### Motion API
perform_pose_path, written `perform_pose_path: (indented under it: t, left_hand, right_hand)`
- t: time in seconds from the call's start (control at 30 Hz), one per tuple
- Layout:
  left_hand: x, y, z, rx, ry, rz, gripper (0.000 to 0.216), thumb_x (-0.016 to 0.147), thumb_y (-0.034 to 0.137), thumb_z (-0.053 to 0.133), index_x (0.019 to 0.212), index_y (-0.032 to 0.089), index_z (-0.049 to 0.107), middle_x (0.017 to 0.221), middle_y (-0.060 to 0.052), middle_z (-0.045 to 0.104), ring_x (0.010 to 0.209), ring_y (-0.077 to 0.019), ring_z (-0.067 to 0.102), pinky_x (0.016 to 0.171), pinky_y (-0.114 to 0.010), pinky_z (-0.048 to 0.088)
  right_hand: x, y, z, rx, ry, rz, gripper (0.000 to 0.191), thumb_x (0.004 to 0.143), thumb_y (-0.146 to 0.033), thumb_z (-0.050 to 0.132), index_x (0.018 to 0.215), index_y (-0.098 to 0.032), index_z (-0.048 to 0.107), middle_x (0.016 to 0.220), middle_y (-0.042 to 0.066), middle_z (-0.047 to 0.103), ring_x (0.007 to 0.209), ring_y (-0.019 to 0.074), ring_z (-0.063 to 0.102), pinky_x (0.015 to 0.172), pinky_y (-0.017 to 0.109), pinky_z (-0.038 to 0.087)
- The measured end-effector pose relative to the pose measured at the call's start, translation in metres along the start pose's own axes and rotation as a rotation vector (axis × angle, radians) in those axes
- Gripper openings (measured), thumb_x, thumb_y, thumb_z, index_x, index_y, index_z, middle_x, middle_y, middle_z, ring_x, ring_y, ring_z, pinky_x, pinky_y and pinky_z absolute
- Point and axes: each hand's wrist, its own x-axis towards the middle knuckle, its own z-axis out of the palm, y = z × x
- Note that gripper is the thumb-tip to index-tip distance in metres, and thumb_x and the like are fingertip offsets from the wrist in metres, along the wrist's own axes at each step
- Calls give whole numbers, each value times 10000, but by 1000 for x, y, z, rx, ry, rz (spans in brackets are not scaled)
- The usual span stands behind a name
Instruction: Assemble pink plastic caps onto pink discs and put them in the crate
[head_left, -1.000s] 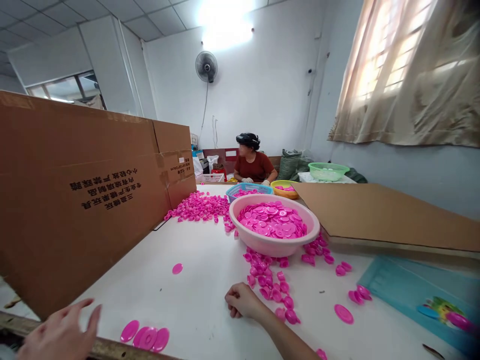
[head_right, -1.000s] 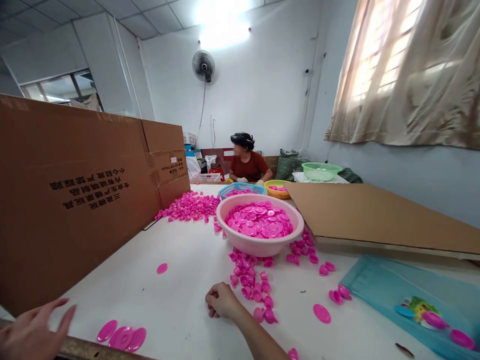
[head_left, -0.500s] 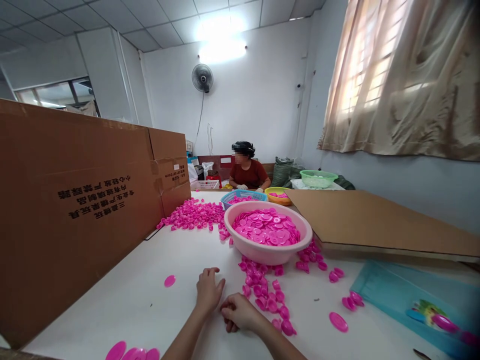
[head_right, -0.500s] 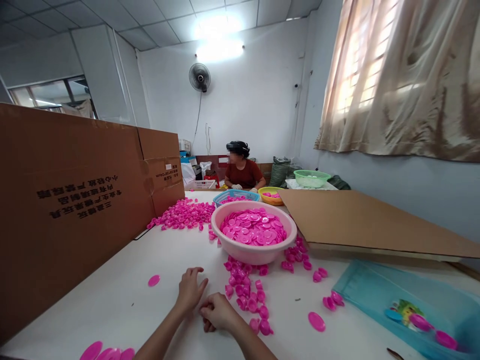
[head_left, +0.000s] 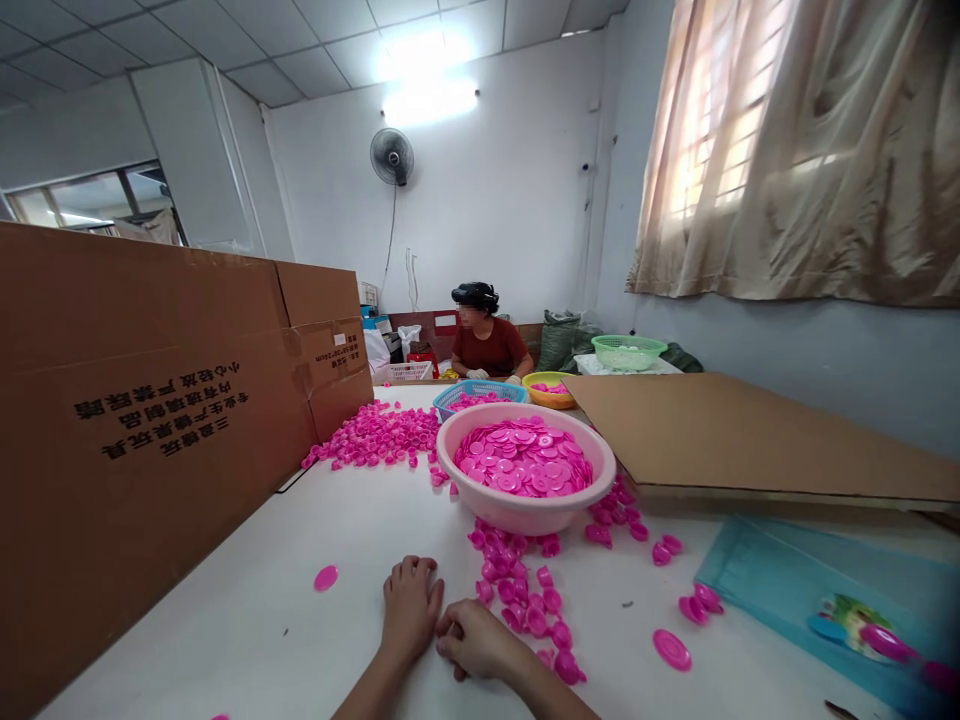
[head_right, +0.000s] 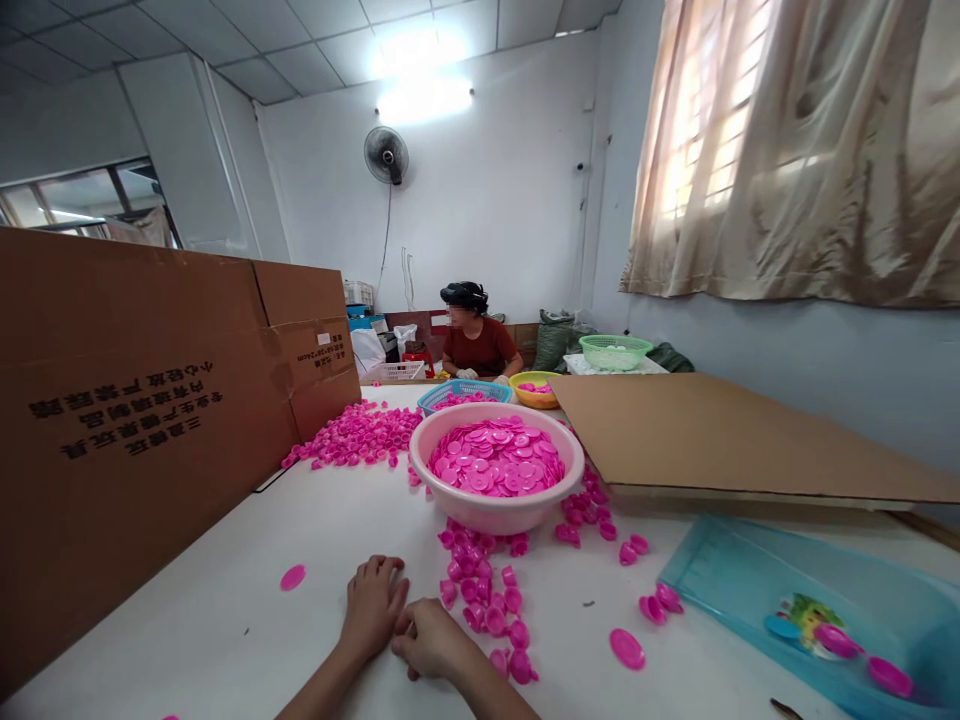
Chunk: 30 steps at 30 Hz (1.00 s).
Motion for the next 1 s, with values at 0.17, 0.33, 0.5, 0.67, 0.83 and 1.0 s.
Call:
perform_pose_path:
  t: [0.17, 0.33, 0.5, 0.67, 0.83, 1.0]
  left_hand:
    - [-2, 3, -2, 35, -21, -21, 282, 785, 299, 354, 999, 221, 520, 1020, -48, 477, 952, -175, 408, 827, -295, 266]
    - [-4, 5, -6, 55, -8, -12, 284, 795, 309, 349, 1004, 222, 519, 1022, -47, 478, 957, -173, 406, 827, -294, 266]
    - [-4, 6, -5, 82, -21, -11, 283, 802, 302, 345, 1013, 220, 515, 1022, -47, 484, 945, -166, 416, 821, -291, 273]
    - [-2, 6, -4, 96, -24, -13, 282, 802, 291, 352, 1020, 215, 512, 1028, -49, 487, 943, -171, 424, 824, -296, 283]
    - [2, 2, -2, 75, -40, -18, 286, 789, 301, 362, 1018, 221, 513, 1040, -47, 487, 954, -174, 422, 828, -293, 280]
    - [5, -3, 0, 34, -45, -29, 293, 773, 313, 383, 1026, 228, 503, 1045, -40, 492, 964, -173, 419, 832, -290, 275]
  right_hand:
    - [-1, -1, 0, -41, -2, -3, 217, 681, -188, 474, 860, -150, 590, 629, 23, 630, 516, 114, 584, 424, 147, 372]
    - [-2, -2, -2, -37, -14, -22, 200, 679, -170, 465, 829, -149, 596, 593, 12, 616, 495, 108, 575, 427, 148, 375]
    - [-4, -5, -6, -6, -21, 19, 223, 680, -167, 468, 863, -157, 594, 621, 11, 625, 451, 102, 557, 393, 150, 362]
    - [-2, 0, -5, 6, 10, 31, 211, 685, -179, 489, 865, -159, 597, 607, 4, 614, 450, 94, 552, 399, 147, 370]
    - [5, 9, 2, -24, 28, -1, 232, 672, -180, 492, 881, -173, 592, 634, 11, 619, 474, 113, 568, 386, 152, 362]
    - [5, 8, 4, -73, 71, -22, 253, 655, -171, 492, 891, -164, 583, 623, 26, 618, 474, 130, 571, 382, 158, 352]
